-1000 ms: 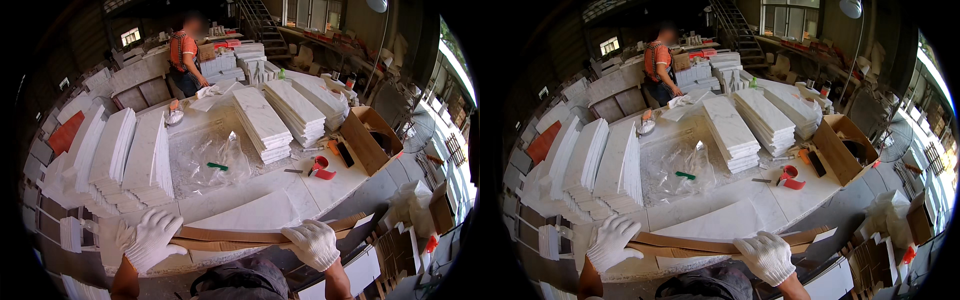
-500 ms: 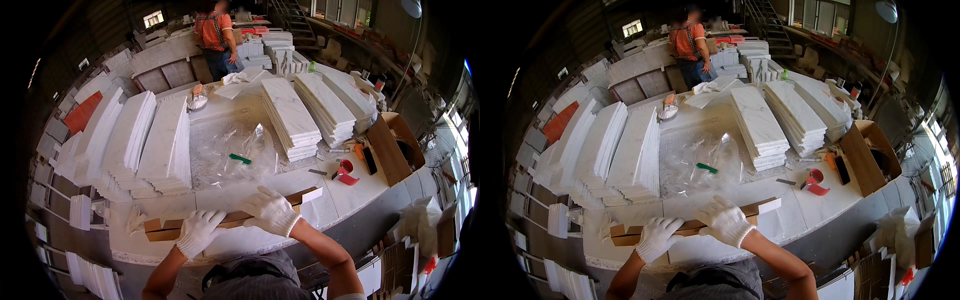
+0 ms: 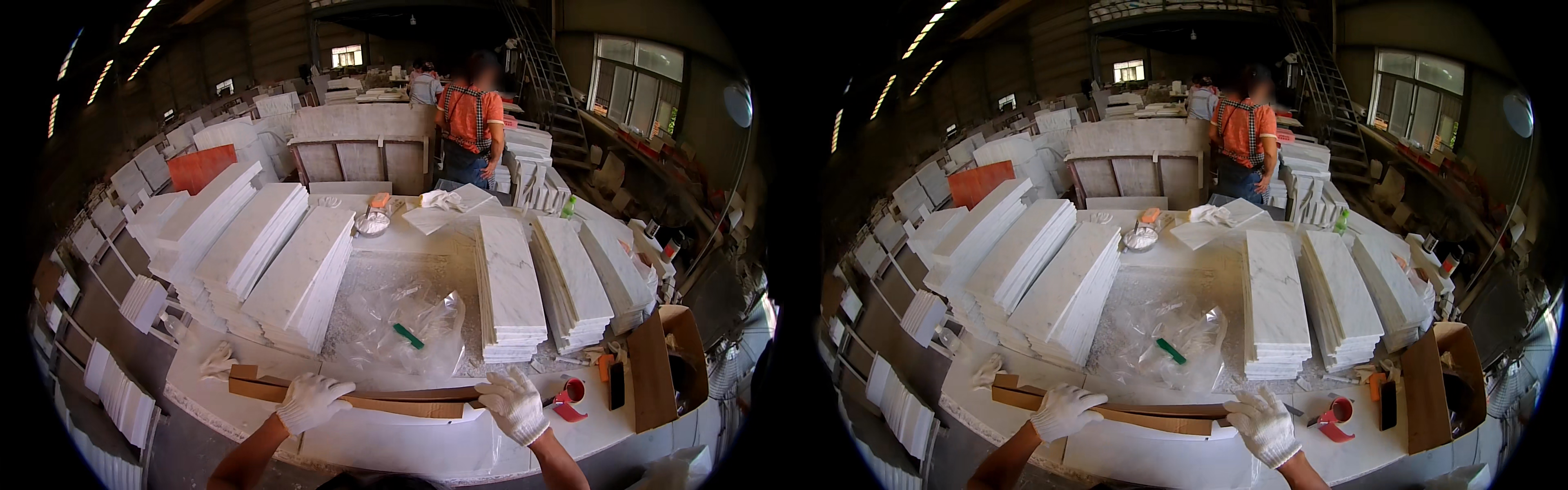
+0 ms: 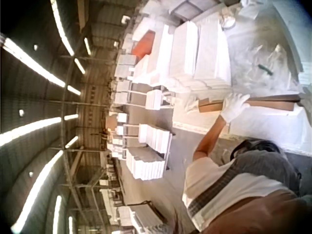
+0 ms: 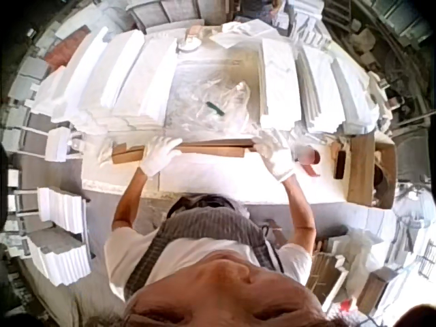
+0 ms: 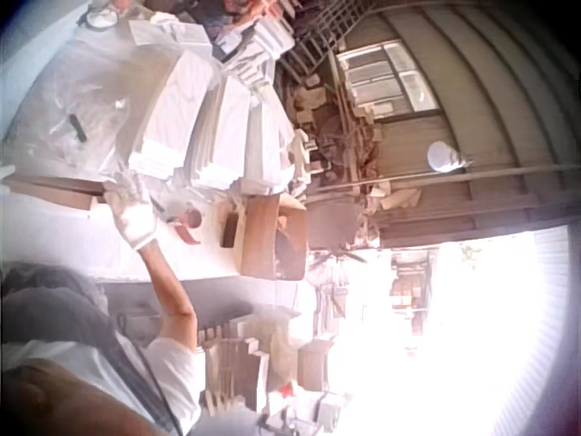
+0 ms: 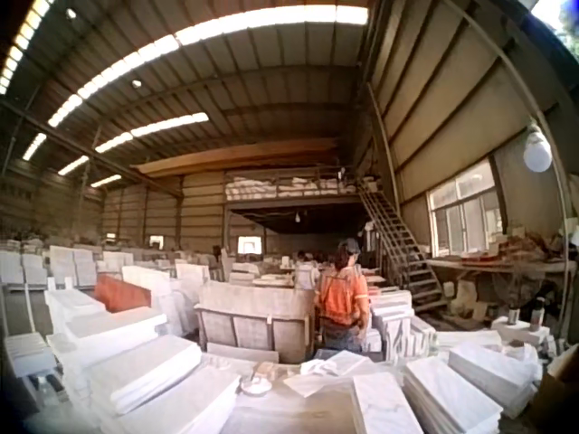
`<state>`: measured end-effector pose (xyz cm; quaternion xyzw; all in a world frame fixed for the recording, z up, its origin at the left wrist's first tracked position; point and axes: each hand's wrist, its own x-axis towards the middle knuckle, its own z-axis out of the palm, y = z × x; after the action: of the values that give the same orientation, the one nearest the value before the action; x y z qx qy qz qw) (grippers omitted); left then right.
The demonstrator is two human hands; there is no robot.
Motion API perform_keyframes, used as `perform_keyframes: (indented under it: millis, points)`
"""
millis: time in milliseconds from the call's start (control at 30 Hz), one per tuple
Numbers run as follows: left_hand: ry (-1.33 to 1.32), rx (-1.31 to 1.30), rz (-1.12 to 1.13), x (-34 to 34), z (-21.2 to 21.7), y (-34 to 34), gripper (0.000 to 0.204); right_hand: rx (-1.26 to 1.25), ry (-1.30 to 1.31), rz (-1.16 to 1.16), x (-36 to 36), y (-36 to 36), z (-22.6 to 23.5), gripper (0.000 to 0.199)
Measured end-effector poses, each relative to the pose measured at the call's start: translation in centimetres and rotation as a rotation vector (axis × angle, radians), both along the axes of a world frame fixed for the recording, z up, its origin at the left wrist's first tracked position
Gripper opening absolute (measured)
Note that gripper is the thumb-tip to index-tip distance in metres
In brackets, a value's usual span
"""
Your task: The person wraps individual white rectangular tiles in clear plastic film on a workbench, then places them into a cardboard box. The person uses a tape dispenser to seal the plastic and handles the tiles with gloved hands.
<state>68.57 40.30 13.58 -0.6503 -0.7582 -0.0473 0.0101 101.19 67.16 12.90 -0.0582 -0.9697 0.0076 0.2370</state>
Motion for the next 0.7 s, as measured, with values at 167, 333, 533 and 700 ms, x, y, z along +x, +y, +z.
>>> perform_keyframes:
  millis: [167,333,533,700]
  points:
    - [0.001,0.034,-0.015,0.2,-0.1,-0.1,0.038,-0.306,0.083,-0.023,0.3,-2.3,0.7,0.025]
    - [-0.027,0.063,-0.063,-0.2,-0.1,0.5,0.041,-0.693,0.019,0.132,0.0,0.8,-0.4,0.019]
    - [-0.037,0.043,-0.036,-0.2,0.3,0.2,0.043,-0.501,-0.253,-0.021,-2.9,0.2,1.9,0.039]
    - [0.017,-0.045,-0.026,-0.2,-1.4,-0.3,0.032,-0.281,-0.193,-0.038,-3.3,-1.1,-0.9,0.030]
